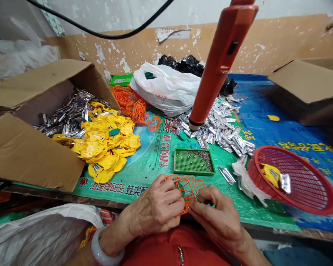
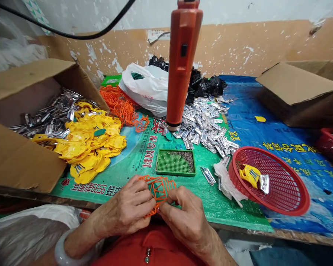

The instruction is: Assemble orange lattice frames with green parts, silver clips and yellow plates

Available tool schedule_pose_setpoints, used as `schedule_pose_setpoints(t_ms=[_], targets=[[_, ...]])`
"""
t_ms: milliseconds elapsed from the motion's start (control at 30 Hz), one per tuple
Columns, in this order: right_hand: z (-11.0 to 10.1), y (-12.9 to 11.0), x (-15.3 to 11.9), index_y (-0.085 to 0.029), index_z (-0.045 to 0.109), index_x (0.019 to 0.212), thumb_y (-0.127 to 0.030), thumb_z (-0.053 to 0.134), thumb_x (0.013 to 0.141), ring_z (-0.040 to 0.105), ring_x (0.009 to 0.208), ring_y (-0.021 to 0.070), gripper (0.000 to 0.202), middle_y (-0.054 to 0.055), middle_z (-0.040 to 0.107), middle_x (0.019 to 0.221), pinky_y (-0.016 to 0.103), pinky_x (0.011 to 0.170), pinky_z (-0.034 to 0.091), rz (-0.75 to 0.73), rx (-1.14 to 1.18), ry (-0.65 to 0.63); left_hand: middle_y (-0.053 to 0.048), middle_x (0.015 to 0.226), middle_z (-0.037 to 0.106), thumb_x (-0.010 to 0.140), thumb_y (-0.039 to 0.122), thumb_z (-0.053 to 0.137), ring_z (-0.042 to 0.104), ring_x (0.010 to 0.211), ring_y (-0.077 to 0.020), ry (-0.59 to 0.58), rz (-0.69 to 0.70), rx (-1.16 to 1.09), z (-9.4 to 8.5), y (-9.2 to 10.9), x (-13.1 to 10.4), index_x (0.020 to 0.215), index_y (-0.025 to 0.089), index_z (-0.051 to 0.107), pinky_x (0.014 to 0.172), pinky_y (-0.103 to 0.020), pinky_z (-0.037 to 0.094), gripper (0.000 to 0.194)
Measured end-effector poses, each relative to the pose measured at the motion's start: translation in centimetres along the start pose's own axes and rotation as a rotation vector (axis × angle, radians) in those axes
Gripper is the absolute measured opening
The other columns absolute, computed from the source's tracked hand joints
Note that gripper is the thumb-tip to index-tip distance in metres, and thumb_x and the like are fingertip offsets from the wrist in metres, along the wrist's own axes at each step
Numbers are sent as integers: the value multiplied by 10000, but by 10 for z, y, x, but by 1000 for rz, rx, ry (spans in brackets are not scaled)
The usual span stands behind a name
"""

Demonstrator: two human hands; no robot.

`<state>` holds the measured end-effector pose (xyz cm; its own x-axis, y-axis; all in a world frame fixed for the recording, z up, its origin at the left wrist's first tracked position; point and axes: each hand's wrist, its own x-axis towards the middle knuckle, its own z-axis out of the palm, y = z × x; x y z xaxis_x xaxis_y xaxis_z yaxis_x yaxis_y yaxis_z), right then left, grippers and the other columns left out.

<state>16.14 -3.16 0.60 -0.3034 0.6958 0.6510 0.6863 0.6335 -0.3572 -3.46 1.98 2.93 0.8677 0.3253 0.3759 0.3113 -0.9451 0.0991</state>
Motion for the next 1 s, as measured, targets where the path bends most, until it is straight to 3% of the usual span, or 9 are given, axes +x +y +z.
schedule_pose_setpoints(t_ms=[133,300,467,567,700,1000], targets=[[2,0,0,-198,647,640,-107,550,833,448,565,107,235,16,547,623,228,495,363,-15,10,-12,11,659,551,794,158,566,449,704,-164,-28,9,-26,1,-1,-2,673,182,536,734,-345,345,127],[5,1,-2,-201,698,887,-153,560,860,556,702,147,149,69,659,853,254,582,442,-15,1,-126,11,649,551,774,133,558,451,692,-162,-45,-18,-49,6,2,-6,668,187,541,766,-351,361,120],[7,4,-3,-196,691,855,-147,559,873,577,683,139,142,70,703,898,256,606,460,-52,14,-147,-3,650,582,756,119,541,494,709,-169,-55,-53,-73,9,2,-6,670,186,559,757,-349,398,110],[6,5,-1,-187,691,853,-137,546,877,611,704,142,155,82,692,850,247,620,491,-33,41,-57,-12,704,632,775,149,578,527,784,-190,110,-50,-2,11,3,-6,780,181,601,837,-392,424,40],[5,7,-3,-182,686,890,-141,562,867,620,696,142,132,87,658,829,233,577,508,16,59,56,-31,851,686,755,206,684,528,971,-221,415,-137,158,13,7,-13,931,188,588,978,-466,383,201],[13,8,-12,-194,684,944,-130,572,859,628,695,140,154,89,626,867,229,543,526,32,19,110,7,825,683,757,111,674,523,972,-189,475,-234,144,16,17,-24,823,216,612,989,-407,385,139]])
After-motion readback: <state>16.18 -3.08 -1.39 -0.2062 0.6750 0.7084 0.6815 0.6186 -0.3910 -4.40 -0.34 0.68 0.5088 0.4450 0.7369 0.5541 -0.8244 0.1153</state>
